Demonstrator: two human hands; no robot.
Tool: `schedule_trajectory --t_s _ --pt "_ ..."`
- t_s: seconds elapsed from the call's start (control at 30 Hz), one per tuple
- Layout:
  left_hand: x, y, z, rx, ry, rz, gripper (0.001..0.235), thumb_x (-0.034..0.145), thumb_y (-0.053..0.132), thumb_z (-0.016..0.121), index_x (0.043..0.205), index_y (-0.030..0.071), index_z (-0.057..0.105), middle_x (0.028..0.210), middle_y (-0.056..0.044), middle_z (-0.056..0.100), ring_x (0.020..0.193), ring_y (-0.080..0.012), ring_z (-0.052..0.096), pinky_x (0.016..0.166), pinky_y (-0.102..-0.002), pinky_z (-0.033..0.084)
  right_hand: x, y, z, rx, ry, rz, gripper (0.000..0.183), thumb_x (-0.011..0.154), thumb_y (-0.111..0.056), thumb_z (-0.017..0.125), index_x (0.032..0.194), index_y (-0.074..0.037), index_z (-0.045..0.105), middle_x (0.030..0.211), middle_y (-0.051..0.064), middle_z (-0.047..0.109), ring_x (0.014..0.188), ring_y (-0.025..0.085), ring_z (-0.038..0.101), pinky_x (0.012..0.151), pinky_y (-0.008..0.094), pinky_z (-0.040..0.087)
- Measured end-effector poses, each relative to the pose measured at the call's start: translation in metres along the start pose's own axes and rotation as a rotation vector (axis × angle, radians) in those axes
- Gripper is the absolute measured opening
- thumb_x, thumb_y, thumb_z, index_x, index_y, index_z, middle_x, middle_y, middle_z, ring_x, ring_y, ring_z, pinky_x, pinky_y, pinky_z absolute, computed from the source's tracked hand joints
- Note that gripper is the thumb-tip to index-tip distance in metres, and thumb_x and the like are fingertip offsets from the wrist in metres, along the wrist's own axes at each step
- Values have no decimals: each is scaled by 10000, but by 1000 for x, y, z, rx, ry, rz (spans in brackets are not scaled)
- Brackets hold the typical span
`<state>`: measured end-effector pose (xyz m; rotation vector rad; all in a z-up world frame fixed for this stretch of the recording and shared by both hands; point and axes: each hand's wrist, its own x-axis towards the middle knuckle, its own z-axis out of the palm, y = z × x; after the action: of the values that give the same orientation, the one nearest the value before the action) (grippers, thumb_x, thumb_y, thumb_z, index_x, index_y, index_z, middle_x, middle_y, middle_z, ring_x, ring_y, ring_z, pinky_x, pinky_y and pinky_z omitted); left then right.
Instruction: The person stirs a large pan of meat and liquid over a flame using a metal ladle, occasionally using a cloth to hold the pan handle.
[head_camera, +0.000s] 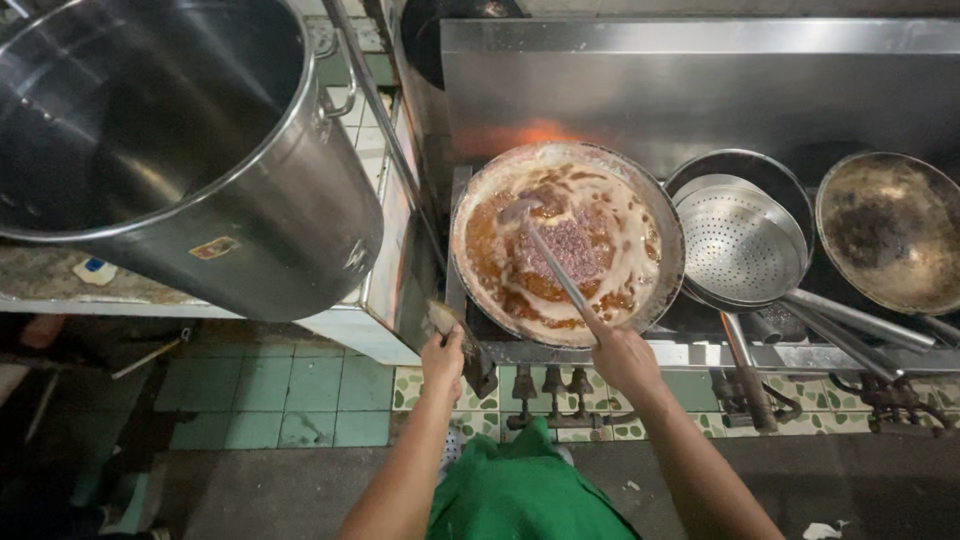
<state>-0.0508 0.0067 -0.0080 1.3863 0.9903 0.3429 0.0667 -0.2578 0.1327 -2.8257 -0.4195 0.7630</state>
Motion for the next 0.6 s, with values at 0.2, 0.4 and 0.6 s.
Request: schedule_trajectory --t_s 0.2,0.4,0.6 --pt "1 2 12 -99 -14 -29 439 918 295 691 1216 -27 684 1161 -148 722 1040 -235 665 891 -364 501 -20 56 13 -71 152 -105 715 881 -158 595 1518 -449 449 995 176 718 844 295 723 801 470 577" --pt "1 -8 24 -110 -33 -58 434 952 291 679 1207 -59 690 1126 -147 730 978 -210 645 854 -365 498 -56 99 7 74 -7 99 601 993 -184 471 1526 -454 404 1256 131 655 800 271 758 702 394 681" --pt "2 -13 31 63 34 -303 585 963 385 722 1378 25 520 1304 -82 582 1061 -199 523 883 -395 474 -99 176 18 320 435 -404 677 843 -139 664 1475 -338 523 974 146 766 667 193 736 542 362 591"
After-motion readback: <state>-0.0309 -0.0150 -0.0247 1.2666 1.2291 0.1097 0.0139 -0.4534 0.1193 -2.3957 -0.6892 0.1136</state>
